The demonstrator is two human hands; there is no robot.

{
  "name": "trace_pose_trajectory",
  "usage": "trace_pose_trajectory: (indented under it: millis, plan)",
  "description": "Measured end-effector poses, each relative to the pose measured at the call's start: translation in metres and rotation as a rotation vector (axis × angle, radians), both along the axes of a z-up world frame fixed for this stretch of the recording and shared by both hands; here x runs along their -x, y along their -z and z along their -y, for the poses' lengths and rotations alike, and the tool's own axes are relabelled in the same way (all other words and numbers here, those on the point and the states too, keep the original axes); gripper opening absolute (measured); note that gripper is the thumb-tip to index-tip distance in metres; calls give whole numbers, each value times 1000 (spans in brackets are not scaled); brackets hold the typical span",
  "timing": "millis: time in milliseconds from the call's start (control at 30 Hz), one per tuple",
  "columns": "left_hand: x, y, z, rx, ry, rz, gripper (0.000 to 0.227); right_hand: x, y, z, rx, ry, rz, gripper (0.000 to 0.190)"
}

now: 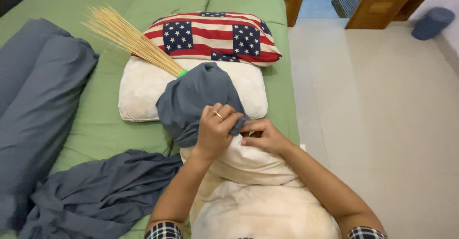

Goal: Put a pillowcase onto a pillow after beating it with a broom.

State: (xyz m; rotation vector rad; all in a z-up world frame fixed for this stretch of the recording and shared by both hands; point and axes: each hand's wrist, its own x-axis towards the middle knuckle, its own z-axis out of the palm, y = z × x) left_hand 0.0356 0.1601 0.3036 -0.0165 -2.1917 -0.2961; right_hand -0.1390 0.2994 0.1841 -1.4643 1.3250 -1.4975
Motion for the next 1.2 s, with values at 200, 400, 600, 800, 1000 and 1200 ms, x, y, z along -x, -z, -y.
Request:
trace_pose_trajectory:
  millis: [200,400,600,800,1000,1200]
  plan:
    - [6,33,-35,-133,107,-25,24,0,45,-4,-145,289,202,8]
    - [24,15,-37,-297,16,-162,26,-30,-75,19,132,406,-38,42]
    - [31,16,-33,-180,-196,-8,46,7,-32,50,510,717,-390,30]
    - [41,48,-9,-244,-377,-82,40,25,-2,34,243,390,-262,14]
    - [39,66,19,-237,-435,-174,32,-2,-9,-25,-113,95,-455,32]
    - [26,88,17,-239,-149,-177,33,-10,-25,-22,-112,616,-303,11]
